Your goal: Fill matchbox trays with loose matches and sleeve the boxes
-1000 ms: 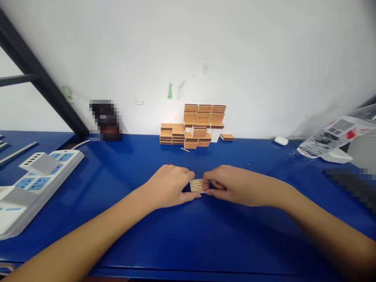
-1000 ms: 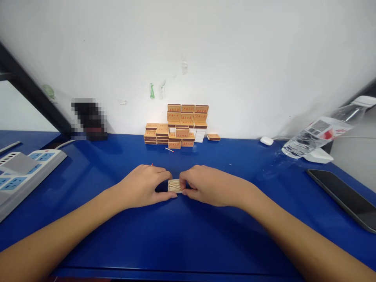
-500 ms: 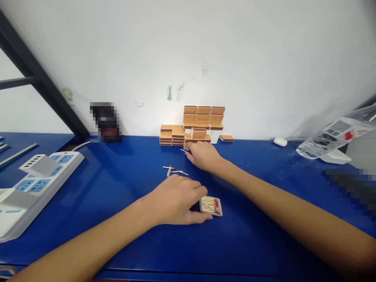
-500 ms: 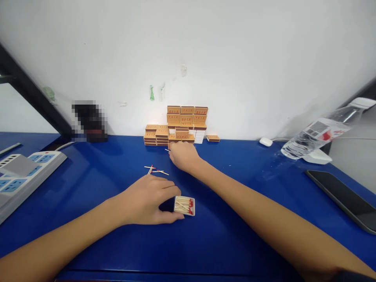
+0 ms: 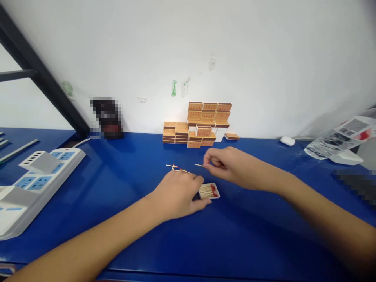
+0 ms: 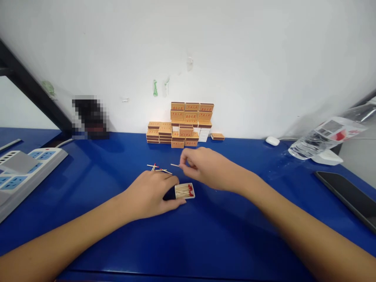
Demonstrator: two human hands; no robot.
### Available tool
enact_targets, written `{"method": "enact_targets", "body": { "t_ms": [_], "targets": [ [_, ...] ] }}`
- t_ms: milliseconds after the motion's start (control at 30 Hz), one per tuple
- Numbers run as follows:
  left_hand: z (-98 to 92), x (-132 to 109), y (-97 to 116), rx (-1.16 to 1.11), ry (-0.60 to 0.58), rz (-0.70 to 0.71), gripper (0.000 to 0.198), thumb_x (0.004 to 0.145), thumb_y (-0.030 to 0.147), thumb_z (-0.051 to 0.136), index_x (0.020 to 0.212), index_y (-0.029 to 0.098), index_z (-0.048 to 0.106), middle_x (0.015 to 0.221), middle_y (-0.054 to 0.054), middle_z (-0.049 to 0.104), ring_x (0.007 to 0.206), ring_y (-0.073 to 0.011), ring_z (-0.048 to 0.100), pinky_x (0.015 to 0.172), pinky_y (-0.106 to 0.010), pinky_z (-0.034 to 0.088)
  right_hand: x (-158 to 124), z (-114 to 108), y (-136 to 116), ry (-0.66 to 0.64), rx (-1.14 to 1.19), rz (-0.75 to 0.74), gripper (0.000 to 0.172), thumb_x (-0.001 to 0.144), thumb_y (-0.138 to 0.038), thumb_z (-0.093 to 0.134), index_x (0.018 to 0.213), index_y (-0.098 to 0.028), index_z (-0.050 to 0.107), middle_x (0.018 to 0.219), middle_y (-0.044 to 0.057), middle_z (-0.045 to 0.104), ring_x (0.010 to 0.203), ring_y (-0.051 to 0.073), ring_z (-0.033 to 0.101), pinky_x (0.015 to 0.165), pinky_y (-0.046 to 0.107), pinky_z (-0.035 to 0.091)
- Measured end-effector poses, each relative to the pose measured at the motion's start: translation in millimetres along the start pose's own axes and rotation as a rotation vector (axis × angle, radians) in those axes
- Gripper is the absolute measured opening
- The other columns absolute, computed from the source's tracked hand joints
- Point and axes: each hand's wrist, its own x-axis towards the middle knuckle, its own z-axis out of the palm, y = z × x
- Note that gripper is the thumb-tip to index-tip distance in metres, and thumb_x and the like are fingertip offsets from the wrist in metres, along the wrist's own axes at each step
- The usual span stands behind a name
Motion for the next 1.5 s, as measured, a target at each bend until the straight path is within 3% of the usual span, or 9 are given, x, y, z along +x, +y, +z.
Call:
{"method": "enact_targets", "body": {
  "t_ms": [133,267,433,533,633,867,967,1300,1500],
  "targets": [
    [-3.0,2,-8,-0.020,0.009,-0.042,0.035,0.094,0.054,0.067,0.096,0.018,0.069,0.090,-0.006,0.076,0.081,-0.0296,0.075,0.069,-0.040,0.053,-26,7,-1,-0.128,-0.052,0.022,0.014,0.103,-0.032,0.052,0.095,-0.022,0.060,0.077,0.001,0.069,0.064,0.017,0.058,0.060,0.029,0.031],
    [-1.0,2,-6,-0.016,0.015,-0.033,0.036,0.093,0.054,0.068,0.093,0.018,0.070,0.088,-0.007,0.076,0.082,-0.0302,0.075,0.069,-0.040,0.054,-27,16,-9,-0.205,-0.130,0.014,0.019,0.105,-0.029,0.050,0.093,-0.019,0.060,0.083,0.005,0.071,0.067,0.018,0.060,0.061,0.031,0.031],
    [-0.2,0,-1,0.027,0.003,0.013,0.037,0.093,0.053,0.068,0.095,0.016,0.072,0.086,-0.008,0.077,0.082,-0.0306,0.075,0.068,-0.040,0.055,-4,0,-1,-0.107,0.061,-0.012,0.016,0.094,-0.031,0.069,0.108,-0.021,0.068,0.077,-0.002,0.063,0.065,0.014,0.054,0.060,0.028,0.034],
    [-3.1,-1,3,0.064,-0.008,0.015,0.036,0.093,0.052,0.068,0.092,0.016,0.073,0.082,-0.007,0.077,0.080,-0.0304,0.075,0.068,-0.040,0.055,18,-10,8,-0.276,0.222,-0.059,0.030,0.086,-0.035,0.077,0.111,-0.020,0.069,0.070,-0.006,0.054,0.060,0.012,0.049,0.056,0.026,0.035],
    [-4.8,-2,7,0.055,-0.017,0.013,0.037,0.092,0.053,0.069,0.088,0.016,0.073,0.081,-0.006,0.076,0.079,-0.0298,0.075,0.066,-0.040,0.054,37,-9,13,-0.381,0.318,-0.098,0.028,0.086,-0.030,0.073,0.112,-0.019,0.068,0.068,-0.007,0.051,0.059,0.012,0.048,0.056,0.026,0.037],
    [3.5,-4,16,0.032,-0.033,0.167,0.040,0.092,0.056,0.070,0.086,0.016,0.070,0.077,-0.003,0.073,0.072,-0.0261,0.073,0.059,-0.038,0.049,48,27,5,-0.061,0.013,-0.028,0.013,0.088,-0.031,0.072,0.088,-0.018,0.069,0.072,-0.001,0.063,0.064,0.013,0.051,0.060,0.028,0.033],
    [5.2,-4,17,0.036,-0.038,0.195,0.041,0.094,0.056,0.069,0.088,0.015,0.071,0.078,-0.003,0.073,0.074,-0.0255,0.074,0.060,-0.038,0.049,45,36,0,-0.036,-0.027,-0.058,0.003,0.086,-0.019,0.067,0.087,-0.020,0.070,0.073,-0.001,0.066,0.064,0.013,0.052,0.061,0.028,0.032],
    [1.4,-2,11,0.003,-0.034,0.100,0.040,0.093,0.054,0.071,0.089,0.015,0.070,0.082,-0.005,0.075,0.079,-0.0277,0.075,0.069,-0.039,0.054,44,29,-3,-0.055,0.009,-0.030,0.008,0.095,-0.022,0.064,0.089,-0.018,0.069,0.071,-0.001,0.065,0.062,0.012,0.050,0.060,0.027,0.031],
    [6.1,-5,15,0.007,-0.043,0.162,0.040,0.094,0.055,0.070,0.087,0.015,0.069,0.080,-0.004,0.074,0.075,-0.0259,0.074,0.065,-0.037,0.052,52,35,-11,-0.042,-0.039,-0.081,0.007,0.097,-0.024,0.065,0.097,-0.019,0.070,0.079,0.001,0.069,0.068,0.014,0.054,0.060,0.028,0.029]
  ]
}}
